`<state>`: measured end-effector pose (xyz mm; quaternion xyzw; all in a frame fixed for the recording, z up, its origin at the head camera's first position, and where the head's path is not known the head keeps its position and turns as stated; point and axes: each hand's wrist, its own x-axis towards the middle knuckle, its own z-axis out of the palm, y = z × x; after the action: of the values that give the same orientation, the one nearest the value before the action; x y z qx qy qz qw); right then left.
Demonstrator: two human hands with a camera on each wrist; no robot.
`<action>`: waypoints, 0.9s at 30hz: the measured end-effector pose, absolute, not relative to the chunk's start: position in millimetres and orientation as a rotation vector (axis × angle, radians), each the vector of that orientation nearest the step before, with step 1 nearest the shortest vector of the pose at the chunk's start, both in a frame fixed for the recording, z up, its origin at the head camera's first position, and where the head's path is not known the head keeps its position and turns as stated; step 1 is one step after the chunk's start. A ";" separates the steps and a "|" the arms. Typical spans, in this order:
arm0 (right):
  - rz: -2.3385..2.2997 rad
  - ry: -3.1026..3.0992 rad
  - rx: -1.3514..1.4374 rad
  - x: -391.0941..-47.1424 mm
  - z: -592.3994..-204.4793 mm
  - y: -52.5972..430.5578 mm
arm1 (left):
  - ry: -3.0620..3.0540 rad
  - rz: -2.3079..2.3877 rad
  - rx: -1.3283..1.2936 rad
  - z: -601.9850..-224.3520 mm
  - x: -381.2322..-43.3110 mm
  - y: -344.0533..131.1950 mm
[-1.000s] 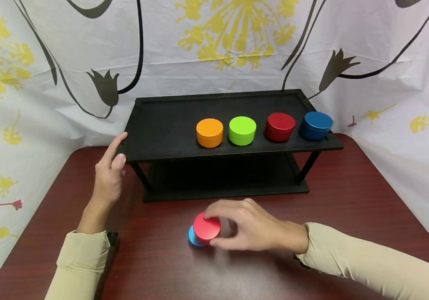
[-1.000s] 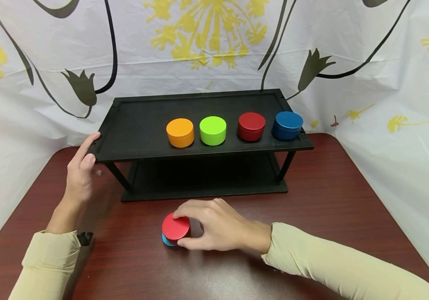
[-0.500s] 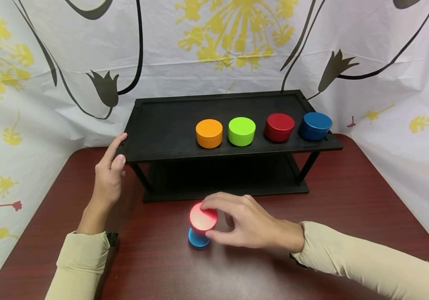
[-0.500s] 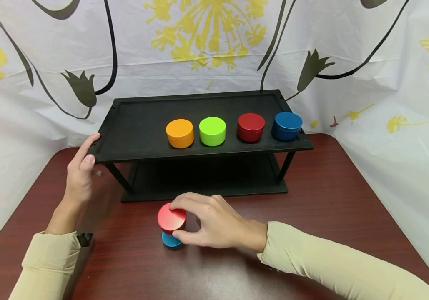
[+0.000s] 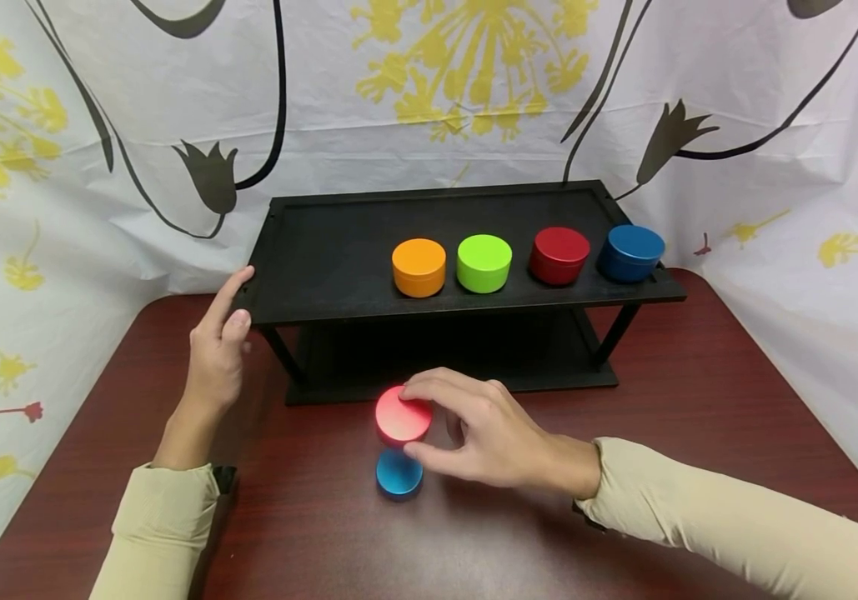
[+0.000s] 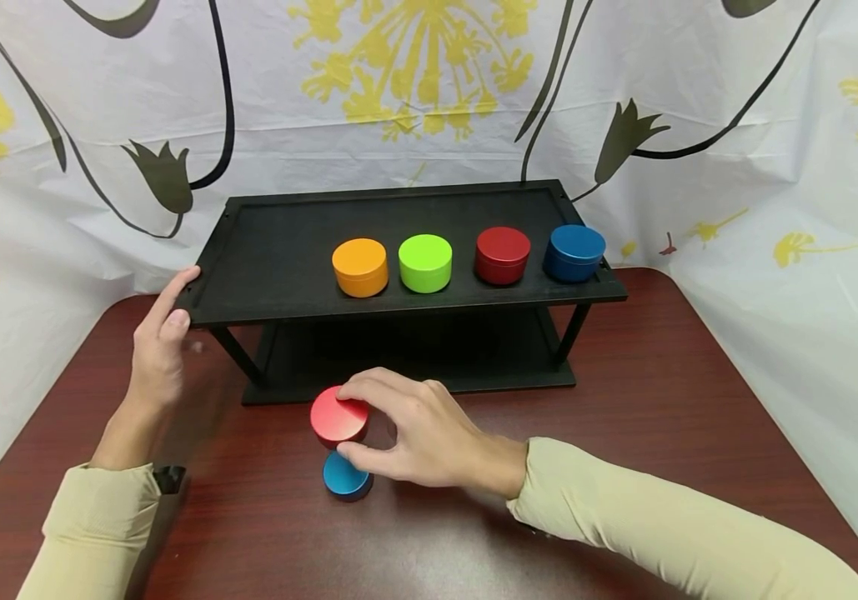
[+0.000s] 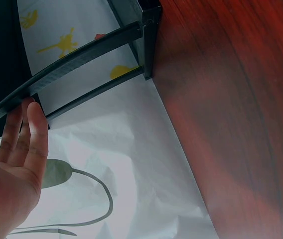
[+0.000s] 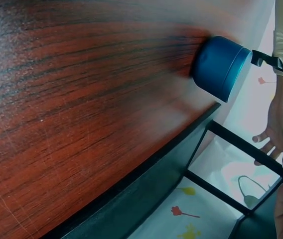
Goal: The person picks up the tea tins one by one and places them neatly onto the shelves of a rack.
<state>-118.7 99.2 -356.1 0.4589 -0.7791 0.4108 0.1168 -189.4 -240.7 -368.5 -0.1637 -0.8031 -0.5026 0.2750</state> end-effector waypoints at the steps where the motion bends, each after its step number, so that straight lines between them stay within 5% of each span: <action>1: 1.206 -2.279 1.339 -119.1 -355.9 98.8 | -2.158 -1.352 -0.442 -368.6 -189.5 -240.7; 27: 1.162 -2.154 1.277 -134.6 -332.9 76.4 | -2.154 -1.357 -0.448 -369.4 -189.9 -241.3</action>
<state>-134.6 76.4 -332.9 0.4543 -0.7661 0.4133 0.1896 -189.9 -241.3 -369.4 -0.1666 -0.8013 -0.5048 0.2746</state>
